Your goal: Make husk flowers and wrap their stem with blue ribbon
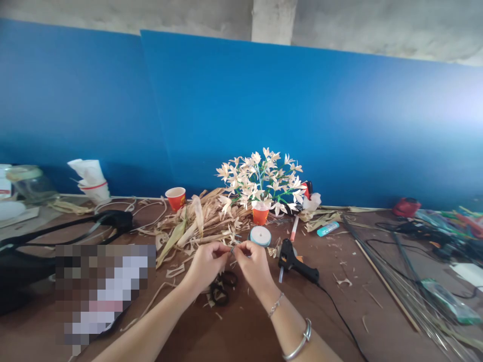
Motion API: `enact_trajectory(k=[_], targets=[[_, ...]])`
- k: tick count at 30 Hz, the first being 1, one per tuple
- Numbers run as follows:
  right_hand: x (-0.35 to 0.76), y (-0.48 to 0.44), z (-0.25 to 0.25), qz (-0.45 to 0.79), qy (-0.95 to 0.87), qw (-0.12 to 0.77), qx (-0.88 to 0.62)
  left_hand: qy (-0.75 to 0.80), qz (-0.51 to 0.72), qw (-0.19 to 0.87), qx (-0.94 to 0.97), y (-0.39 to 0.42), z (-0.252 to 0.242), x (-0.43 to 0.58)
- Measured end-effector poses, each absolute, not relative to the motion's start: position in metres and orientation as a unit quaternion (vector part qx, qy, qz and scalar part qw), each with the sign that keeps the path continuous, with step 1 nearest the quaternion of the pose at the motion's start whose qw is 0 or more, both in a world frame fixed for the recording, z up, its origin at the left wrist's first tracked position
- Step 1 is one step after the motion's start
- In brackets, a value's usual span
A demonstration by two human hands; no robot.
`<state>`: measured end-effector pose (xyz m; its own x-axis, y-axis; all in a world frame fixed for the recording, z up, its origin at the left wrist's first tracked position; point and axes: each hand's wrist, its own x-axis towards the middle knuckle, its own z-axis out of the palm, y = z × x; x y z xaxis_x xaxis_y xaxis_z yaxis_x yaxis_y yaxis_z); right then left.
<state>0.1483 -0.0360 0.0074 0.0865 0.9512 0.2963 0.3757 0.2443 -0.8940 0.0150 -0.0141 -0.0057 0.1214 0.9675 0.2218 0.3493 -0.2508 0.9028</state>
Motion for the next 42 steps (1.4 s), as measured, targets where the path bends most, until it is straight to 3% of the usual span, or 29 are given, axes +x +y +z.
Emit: enact_trajectory(k=[13,22,42], targets=[[0.146,-0.035,0.003,0.251,-0.616,0.513,-0.542,0.508,0.426,0.225,0.714,-0.02,0.005,0.015],[0.152,-0.032,0.005,0.271,-0.631,0.494,-0.534,0.462,0.432,0.301,0.714,-0.017,-0.001,0.017],[0.151,-0.032,0.005,0.245,-0.66,0.48,-0.523,0.482,0.405,0.288,0.722,-0.02,0.006,0.014]])
